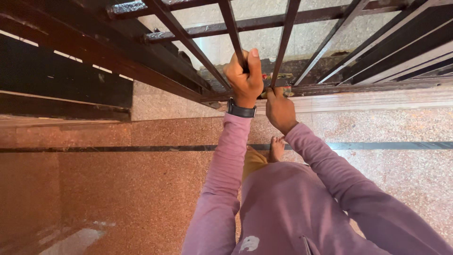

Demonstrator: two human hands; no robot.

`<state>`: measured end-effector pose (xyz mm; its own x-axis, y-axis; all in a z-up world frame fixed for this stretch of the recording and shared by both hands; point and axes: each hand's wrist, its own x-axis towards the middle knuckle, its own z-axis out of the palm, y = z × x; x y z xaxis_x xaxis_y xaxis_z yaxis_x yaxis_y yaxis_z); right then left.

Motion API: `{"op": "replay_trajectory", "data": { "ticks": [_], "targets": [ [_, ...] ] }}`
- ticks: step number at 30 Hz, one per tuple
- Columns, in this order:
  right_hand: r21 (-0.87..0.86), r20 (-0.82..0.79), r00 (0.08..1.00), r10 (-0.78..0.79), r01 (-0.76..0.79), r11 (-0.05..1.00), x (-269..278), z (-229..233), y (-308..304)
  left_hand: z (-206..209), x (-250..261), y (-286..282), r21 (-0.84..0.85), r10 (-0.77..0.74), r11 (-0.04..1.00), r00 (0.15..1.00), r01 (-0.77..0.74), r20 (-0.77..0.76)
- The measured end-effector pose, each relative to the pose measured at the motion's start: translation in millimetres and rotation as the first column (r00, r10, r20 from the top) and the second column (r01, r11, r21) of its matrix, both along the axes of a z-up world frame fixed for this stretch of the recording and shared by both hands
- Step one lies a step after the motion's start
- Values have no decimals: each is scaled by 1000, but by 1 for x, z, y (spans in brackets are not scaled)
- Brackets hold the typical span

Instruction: The person cleans a metal gate by spraying liquid from a bottle onto a cloth and wiping the bars and frame by hand.

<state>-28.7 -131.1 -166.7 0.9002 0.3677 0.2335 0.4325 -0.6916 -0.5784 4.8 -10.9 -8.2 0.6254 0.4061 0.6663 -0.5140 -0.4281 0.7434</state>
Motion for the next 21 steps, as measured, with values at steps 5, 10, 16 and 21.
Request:
{"op": "replay_trajectory", "data": {
  "ticks": [5, 10, 16, 21],
  "targets": [
    [-44, -138, 985, -101, 96, 994, 2, -10, -34, 0, 1, -2, -17, -6, 1000, 1000, 6, -6],
    [12, 200, 933, -300, 304, 953, 2, -16, -93, 0, 0, -2, 18, 17, 1000, 1000, -17, -4],
    [-38, -122, 971, -208, 205, 978, 10, -35, -56, 0, 1, -5, -26, 34, 999, 999, -34, -5],
    [123, 47, 994, 103, -108, 987, -8, -13, 10, -2, -2, -4, 4, 31, 1000, 1000, -31, 4]
  ]
}}
